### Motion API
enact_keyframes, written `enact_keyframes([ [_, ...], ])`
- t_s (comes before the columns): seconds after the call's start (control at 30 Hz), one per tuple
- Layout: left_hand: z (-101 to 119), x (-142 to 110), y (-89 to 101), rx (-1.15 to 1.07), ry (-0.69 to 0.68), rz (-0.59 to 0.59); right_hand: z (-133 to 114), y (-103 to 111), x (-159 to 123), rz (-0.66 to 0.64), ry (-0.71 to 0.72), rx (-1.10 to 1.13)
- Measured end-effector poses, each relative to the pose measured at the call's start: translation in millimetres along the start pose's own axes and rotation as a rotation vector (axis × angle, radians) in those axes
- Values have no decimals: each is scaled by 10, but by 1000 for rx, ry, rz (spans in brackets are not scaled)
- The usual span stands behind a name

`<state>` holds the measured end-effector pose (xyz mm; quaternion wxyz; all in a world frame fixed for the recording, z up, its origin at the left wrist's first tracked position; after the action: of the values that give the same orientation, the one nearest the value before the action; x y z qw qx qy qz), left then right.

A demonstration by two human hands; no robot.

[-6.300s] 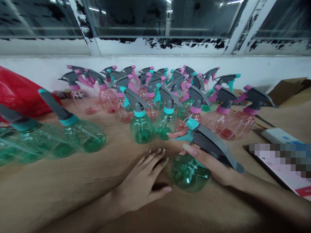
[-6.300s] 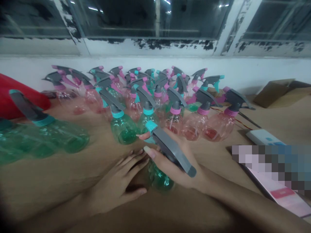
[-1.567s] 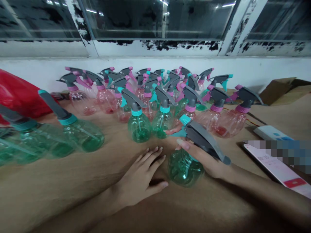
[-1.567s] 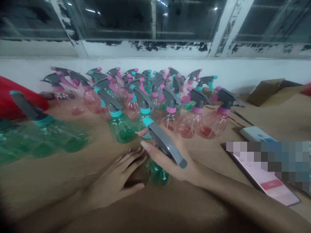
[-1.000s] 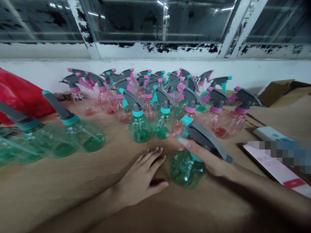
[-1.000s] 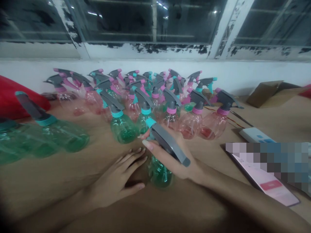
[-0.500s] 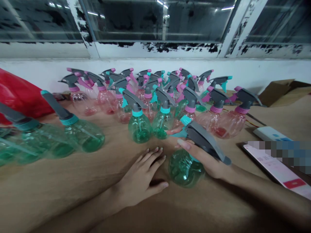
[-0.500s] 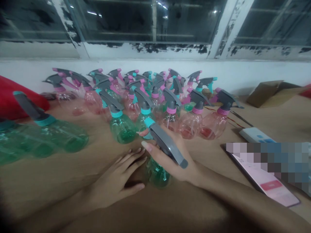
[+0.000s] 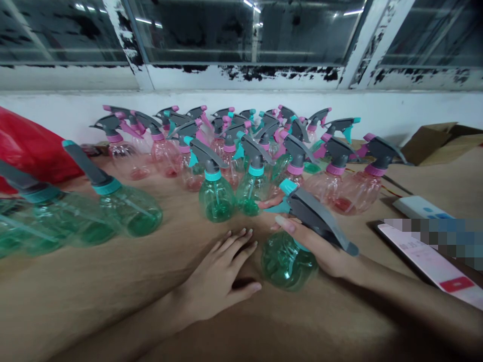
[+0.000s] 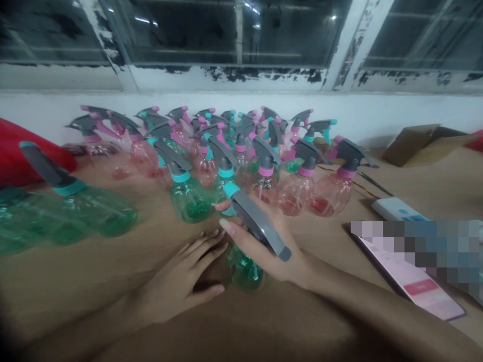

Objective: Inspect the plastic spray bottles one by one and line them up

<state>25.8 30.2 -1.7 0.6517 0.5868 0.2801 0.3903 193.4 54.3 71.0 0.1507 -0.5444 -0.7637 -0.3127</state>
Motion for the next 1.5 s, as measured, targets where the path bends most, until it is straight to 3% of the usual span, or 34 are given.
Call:
enact_keyframes([
  [1.3,-1,5,3,7,-5,-3,-24,28,-29,32,10,-76],
  [1.5,-5,8,-2,14,-2,-3,-70,9,23,24,26,4],
])
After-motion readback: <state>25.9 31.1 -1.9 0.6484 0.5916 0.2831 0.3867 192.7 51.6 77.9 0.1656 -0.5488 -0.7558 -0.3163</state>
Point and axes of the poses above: each hand's wrist, its own x-axis towards the middle knuckle, its own y-axis out of the back of the hand, z = x × y, the point moved 5 cm from there along x, towards the middle knuckle, and after that the axes turned 15 degrees about y, right-handed, at the moved point
